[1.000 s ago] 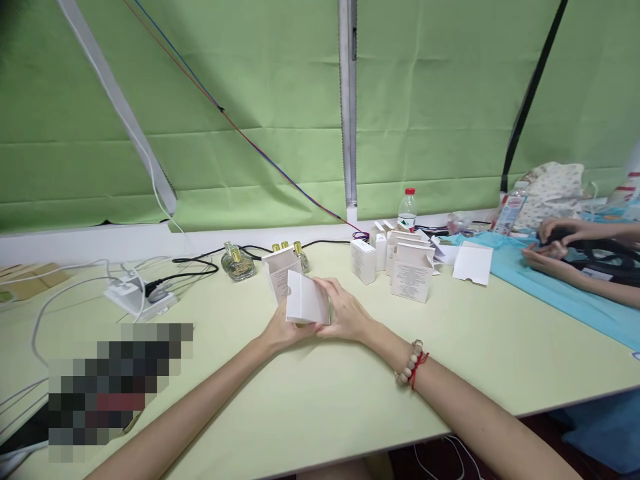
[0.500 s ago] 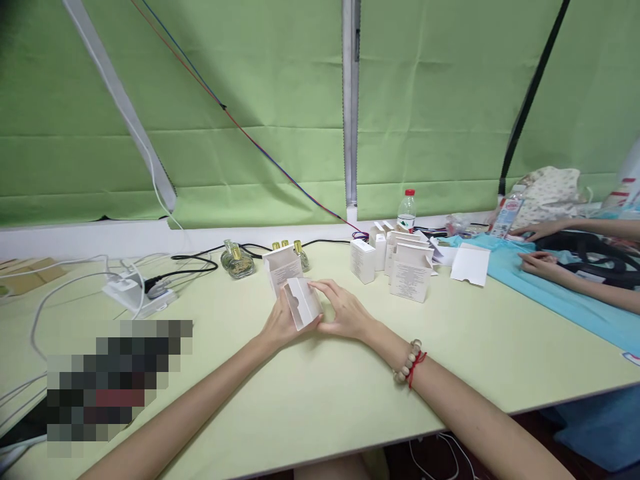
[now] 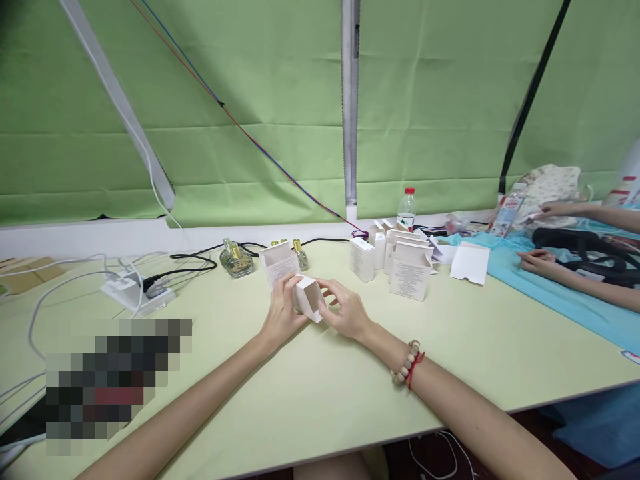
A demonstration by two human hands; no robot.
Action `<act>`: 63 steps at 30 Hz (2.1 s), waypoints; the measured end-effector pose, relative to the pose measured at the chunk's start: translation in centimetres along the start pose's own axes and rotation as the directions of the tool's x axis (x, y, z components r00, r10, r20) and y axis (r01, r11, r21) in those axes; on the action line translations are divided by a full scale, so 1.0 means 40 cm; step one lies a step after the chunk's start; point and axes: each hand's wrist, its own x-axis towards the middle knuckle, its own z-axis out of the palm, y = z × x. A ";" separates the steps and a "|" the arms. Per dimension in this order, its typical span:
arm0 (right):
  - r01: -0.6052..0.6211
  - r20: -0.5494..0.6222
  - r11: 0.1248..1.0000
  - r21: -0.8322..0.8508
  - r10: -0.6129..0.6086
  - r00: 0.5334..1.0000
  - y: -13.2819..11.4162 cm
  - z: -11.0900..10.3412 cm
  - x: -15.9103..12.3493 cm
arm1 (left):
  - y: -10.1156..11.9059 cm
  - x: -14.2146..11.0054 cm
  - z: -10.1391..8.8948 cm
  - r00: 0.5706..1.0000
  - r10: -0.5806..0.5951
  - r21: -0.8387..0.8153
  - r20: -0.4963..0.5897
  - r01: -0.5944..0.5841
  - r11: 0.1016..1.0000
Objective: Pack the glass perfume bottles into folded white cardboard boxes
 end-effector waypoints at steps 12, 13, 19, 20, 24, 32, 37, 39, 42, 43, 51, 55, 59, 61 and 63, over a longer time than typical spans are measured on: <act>0.006 -0.004 0.980 -0.197 -0.007 1.000 0.005 0.004 0.004 | -0.009 0.004 0.009 0.994 0.062 -0.010 -0.087 -0.063 0.998; 0.009 -0.007 0.978 -0.208 -0.011 1.000 0.007 0.004 0.004 | -0.008 0.004 0.009 0.994 0.060 -0.015 -0.086 -0.062 0.998; 0.001 -0.020 0.973 -0.231 -0.005 1.000 0.008 0.001 0.005 | -0.006 0.007 0.005 0.996 0.053 -0.036 -0.072 -0.056 0.998; 0.004 -0.018 0.974 -0.228 -0.009 1.000 0.006 0.001 0.005 | -0.006 0.008 0.004 0.996 0.059 -0.036 -0.071 -0.061 0.997; 0.001 -0.008 0.978 -0.210 -0.003 1.000 0.004 -0.001 0.007 | -0.008 0.010 -0.002 0.993 0.075 -0.018 -0.092 -0.077 0.997; -0.265 -0.024 0.945 0.191 0.275 0.961 0.007 0.014 0.008 | -0.005 0.006 -0.005 0.989 0.058 -0.001 -0.136 -0.059 0.998; -0.383 -0.006 0.840 0.384 0.417 0.909 0.007 0.012 0.012 | -0.001 0.006 -0.003 0.995 0.012 -0.097 -0.094 -0.021 0.995; -0.355 0.049 0.850 0.389 0.366 0.929 0.009 0.010 0.008 | 0.002 0.007 -0.006 0.997 -0.004 -0.117 -0.071 -0.005 0.993; -0.355 0.163 0.854 0.381 0.316 0.935 0.013 0.012 0.000 | 0.006 0.008 -0.013 0.999 0.009 -0.136 -0.046 -0.015 0.991; -0.362 0.188 0.854 0.374 0.312 0.931 0.014 0.014 -0.003 | 0.007 0.008 -0.014 0.999 0.015 -0.140 -0.041 -0.020 0.990; -0.211 0.192 0.946 0.244 0.167 0.967 -0.010 0.026 -0.001 | 0.011 0.007 -0.018 0.986 0.052 -0.145 0.157 -0.029 0.989; -0.179 0.081 0.970 0.166 0.167 0.983 -0.014 0.023 0.001 | 0.012 0.009 -0.017 0.986 0.091 -0.204 0.139 -0.062 0.977; -0.149 0.056 0.972 0.182 0.141 0.988 -0.006 0.018 0.000 | 0.010 0.009 -0.012 0.984 0.084 -0.225 0.160 -0.047 0.973; -0.154 0.055 0.974 0.164 0.147 0.988 -0.001 0.017 -0.001 | 0.009 0.010 -0.011 0.982 0.072 -0.230 0.176 -0.030 0.973; -0.154 0.047 0.978 0.143 0.148 0.988 0.002 0.017 -0.001 | 0.009 0.009 -0.009 0.979 0.066 -0.238 0.191 -0.019 0.971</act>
